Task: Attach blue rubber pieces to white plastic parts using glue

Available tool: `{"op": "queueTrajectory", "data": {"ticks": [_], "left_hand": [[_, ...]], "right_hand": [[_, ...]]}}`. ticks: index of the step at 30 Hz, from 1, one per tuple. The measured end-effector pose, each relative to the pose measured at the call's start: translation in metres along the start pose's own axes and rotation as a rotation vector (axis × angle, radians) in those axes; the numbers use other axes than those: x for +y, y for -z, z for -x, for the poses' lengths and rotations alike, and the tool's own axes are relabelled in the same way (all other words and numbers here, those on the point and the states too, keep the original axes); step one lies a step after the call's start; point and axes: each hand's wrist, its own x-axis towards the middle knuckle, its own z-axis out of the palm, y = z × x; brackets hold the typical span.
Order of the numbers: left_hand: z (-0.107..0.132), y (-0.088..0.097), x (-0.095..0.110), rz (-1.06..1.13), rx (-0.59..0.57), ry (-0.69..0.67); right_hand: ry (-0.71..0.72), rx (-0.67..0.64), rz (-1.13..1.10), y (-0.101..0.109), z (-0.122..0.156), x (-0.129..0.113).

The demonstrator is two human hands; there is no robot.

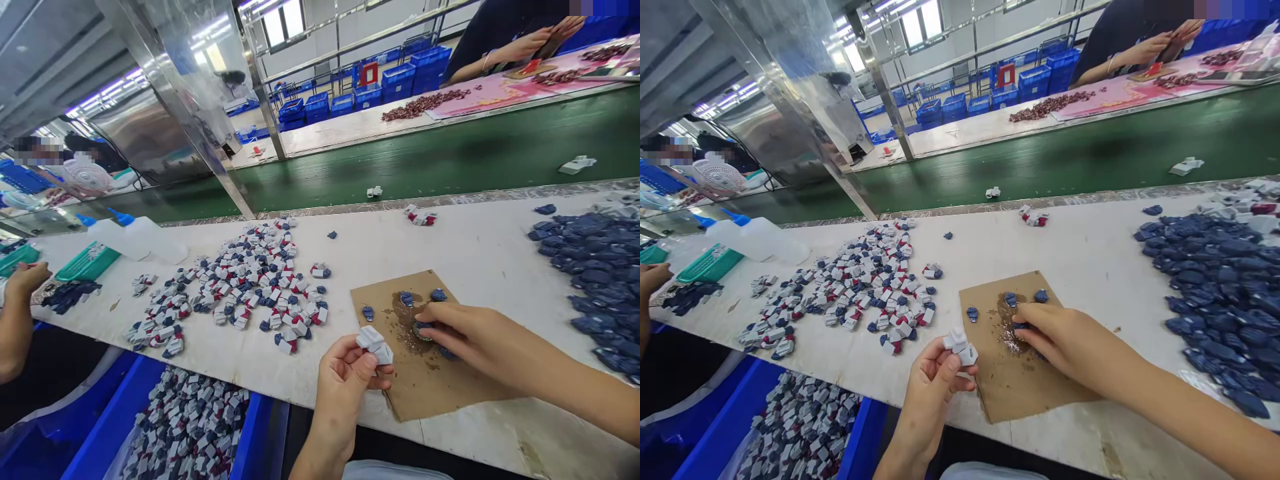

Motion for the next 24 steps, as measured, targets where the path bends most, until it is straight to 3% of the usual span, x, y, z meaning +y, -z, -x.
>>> {"op": "queueTrajectory", "data": {"ticks": [4,7,16,24], "left_hand": [[0.001,-0.004,0.0,-0.046,-0.042,0.029],[0.003,-0.004,-0.002,-0.091,-0.102,0.043],[0.011,-0.009,-0.003,-0.04,-0.108,0.022],[0.016,-0.011,-0.002,-0.123,-0.137,-0.071]], "right_hand": [[-0.136,0.062,-0.271,0.016,0.008,-0.033],[-0.151,0.114,-0.346,0.022,0.014,-0.051],[-0.108,0.102,-0.392,0.016,0.022,-0.058],[-0.133,-0.148,-0.543,0.018,0.021,-0.063]]}}
